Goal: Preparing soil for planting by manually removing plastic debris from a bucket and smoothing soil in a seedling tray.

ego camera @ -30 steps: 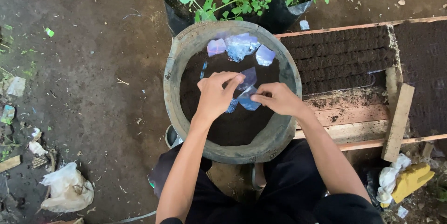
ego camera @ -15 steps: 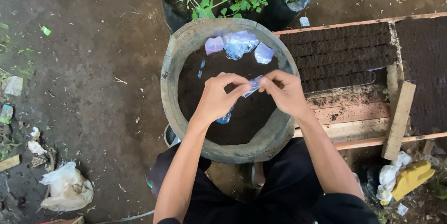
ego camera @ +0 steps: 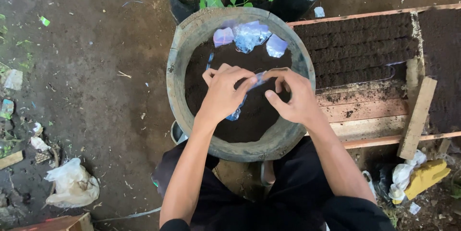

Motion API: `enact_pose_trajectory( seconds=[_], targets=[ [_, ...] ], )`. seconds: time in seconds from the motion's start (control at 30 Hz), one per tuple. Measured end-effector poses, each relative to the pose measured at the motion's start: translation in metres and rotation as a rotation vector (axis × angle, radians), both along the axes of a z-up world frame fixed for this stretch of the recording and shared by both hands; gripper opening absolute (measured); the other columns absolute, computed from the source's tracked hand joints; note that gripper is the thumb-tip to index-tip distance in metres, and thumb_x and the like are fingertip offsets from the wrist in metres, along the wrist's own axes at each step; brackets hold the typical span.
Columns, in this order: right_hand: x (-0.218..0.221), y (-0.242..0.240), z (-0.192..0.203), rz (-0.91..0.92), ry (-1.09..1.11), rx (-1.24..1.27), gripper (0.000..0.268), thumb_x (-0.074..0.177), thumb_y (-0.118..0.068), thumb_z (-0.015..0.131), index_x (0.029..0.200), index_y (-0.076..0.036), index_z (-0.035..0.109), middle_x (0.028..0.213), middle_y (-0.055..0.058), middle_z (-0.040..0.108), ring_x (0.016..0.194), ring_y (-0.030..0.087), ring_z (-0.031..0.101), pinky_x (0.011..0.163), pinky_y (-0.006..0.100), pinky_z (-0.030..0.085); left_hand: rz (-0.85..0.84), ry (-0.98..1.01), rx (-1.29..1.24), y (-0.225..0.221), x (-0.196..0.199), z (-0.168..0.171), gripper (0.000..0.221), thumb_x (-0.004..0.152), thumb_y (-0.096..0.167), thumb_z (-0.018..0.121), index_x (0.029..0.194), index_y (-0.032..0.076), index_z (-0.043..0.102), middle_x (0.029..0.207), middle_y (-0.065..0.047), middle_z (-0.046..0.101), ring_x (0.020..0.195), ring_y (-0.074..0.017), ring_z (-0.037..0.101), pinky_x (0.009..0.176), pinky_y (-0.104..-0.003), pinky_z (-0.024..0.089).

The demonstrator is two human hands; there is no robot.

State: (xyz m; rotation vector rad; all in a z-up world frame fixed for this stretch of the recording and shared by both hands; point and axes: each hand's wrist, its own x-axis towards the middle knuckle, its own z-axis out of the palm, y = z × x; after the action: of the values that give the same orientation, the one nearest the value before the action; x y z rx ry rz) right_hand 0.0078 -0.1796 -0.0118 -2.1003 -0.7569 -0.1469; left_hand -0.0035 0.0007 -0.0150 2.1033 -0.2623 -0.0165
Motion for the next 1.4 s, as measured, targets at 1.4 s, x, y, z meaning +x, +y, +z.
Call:
enact_pose_trajectory(
  seconds=[1.4],
  targets=[
    [-0.005,0.035,-0.008,0.505,0.994,0.477,0.064,0.074,-0.029,0.049,0.128,0.003,0.034,0.115,0.025,0.051,0.057,0.036,0.065,0.042,0.038,0.054,0.353,-0.832,0.716,0.001,-0.009,-0.020,0.020,0.077,0.004,0.058,0.087,0.018,0.048,0.101,-0.007,0.049,0.103,-0.0197,0.046,0.085,-0.049,0.019]
  ],
)
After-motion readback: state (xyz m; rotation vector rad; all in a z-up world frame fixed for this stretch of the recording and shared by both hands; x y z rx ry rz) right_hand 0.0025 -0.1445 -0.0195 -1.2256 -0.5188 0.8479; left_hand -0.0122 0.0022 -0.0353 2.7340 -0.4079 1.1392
